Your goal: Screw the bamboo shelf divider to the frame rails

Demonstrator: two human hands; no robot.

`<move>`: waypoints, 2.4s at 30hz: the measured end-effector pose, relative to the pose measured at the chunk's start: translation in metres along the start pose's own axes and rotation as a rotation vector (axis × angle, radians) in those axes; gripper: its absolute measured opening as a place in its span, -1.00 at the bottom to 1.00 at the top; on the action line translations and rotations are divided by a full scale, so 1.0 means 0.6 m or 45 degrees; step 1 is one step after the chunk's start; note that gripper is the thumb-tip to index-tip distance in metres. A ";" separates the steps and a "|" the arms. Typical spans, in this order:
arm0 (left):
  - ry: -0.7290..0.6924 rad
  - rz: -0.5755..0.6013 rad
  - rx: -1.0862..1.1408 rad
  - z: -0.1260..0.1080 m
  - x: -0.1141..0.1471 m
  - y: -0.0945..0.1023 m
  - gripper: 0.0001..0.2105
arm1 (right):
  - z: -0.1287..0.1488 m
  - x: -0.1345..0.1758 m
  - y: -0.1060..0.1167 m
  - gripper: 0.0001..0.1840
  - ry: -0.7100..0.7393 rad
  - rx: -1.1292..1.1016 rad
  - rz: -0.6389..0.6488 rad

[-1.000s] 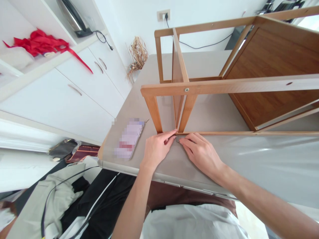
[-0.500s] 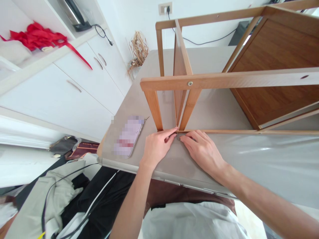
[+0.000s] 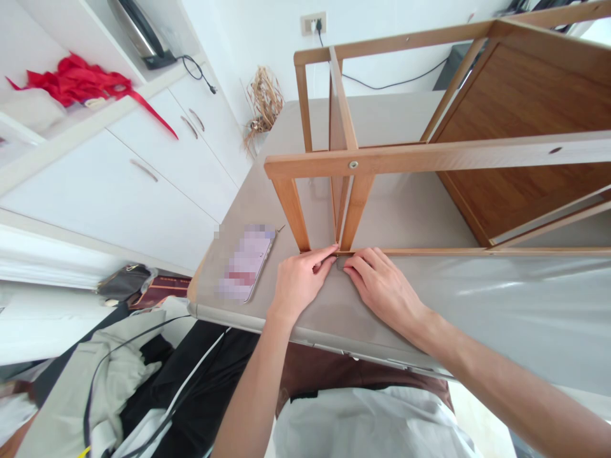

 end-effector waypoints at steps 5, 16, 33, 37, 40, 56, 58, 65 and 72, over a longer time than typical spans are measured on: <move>0.003 -0.008 0.013 0.002 0.001 -0.001 -0.73 | 0.005 0.004 0.004 -0.79 0.012 0.004 0.037; -0.016 -0.011 0.025 0.000 0.000 0.001 -0.72 | 0.008 -0.002 0.002 -0.82 0.056 -0.097 0.033; -0.016 -0.003 0.037 0.006 0.000 -0.006 -0.71 | 0.018 -0.003 0.016 -0.90 0.113 -0.128 -0.092; -0.019 -0.006 0.034 0.005 0.000 -0.005 -0.72 | 0.019 -0.004 0.018 -0.90 0.102 -0.069 -0.102; -0.016 0.007 0.035 0.004 0.000 -0.005 -0.71 | 0.013 -0.002 0.020 -0.89 0.062 -0.032 -0.102; -0.016 -0.020 -0.005 -0.002 0.001 0.002 -0.73 | -0.006 0.002 0.012 -0.82 -0.025 -0.016 -0.008; -0.026 -0.023 -0.003 -0.004 0.001 0.003 -0.73 | -0.005 0.002 0.013 -0.82 -0.006 -0.019 0.001; -0.016 -0.017 -0.008 -0.003 0.001 0.003 -0.74 | 0.001 0.004 0.014 -0.78 0.055 0.011 0.060; -0.031 -0.019 0.021 -0.004 0.001 0.003 -0.74 | -0.004 0.007 0.007 -0.77 0.031 -0.029 0.070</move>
Point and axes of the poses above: each hand's wrist, its own x-axis away from the middle knuckle, its own y-axis out of the back of the hand, z = x × y, the point moved 10 cm from there along -x, towards the middle knuckle, and after that the axes turned 15 degrees about z, right-handed, at the moved point
